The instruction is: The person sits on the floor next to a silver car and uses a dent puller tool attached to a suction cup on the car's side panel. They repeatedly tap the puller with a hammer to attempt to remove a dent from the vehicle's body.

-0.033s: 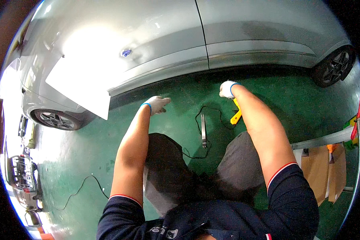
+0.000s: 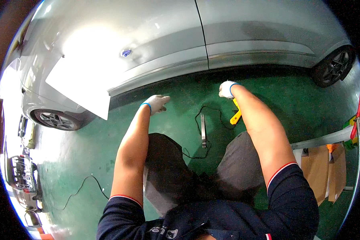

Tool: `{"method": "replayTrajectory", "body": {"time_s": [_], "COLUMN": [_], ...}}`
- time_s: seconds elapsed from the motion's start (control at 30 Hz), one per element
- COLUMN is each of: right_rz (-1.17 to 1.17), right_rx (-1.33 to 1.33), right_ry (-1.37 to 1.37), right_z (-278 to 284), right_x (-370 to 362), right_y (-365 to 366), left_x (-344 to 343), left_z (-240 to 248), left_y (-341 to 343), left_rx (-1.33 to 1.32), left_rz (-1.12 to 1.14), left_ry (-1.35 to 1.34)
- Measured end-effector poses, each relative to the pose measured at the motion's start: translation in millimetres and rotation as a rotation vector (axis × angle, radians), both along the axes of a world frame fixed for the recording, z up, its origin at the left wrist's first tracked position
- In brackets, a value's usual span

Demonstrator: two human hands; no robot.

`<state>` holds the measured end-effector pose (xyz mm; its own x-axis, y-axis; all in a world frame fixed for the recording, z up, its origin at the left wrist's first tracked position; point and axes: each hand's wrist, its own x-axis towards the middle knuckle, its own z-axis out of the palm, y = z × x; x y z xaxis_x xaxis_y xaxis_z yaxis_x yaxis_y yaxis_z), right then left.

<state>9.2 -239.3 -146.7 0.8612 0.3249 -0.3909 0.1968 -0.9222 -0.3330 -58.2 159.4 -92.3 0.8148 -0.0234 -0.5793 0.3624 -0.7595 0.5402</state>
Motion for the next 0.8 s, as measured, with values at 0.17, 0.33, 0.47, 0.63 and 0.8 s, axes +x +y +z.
{"method": "replayTrajectory", "body": {"time_s": [0.17,0.33,0.47,0.63,0.8], "right_rz": [-0.015,0.037,0.191,0.138,0.045], "right_rx": [-0.042,-0.036,-0.108,-0.094,0.03], "right_ry": [0.067,0.036,-0.085,0.008,0.012], "right_z": [18,26,5,16,23], "right_x": [-10,-16,3,-5,-13], "right_y": [5,15,-8,2,0], "left_x": [-9,-9,0,-10,-13], "left_z": [11,1,7,15,28], "left_y": [-7,13,4,4,-1], "left_rx": [-0.193,-0.168,-0.132,-0.133,-0.022], "left_rz": [0.054,0.066,0.024,0.025,-0.012], "left_ry": [-0.125,-0.104,-0.075,-0.068,-0.026]}}
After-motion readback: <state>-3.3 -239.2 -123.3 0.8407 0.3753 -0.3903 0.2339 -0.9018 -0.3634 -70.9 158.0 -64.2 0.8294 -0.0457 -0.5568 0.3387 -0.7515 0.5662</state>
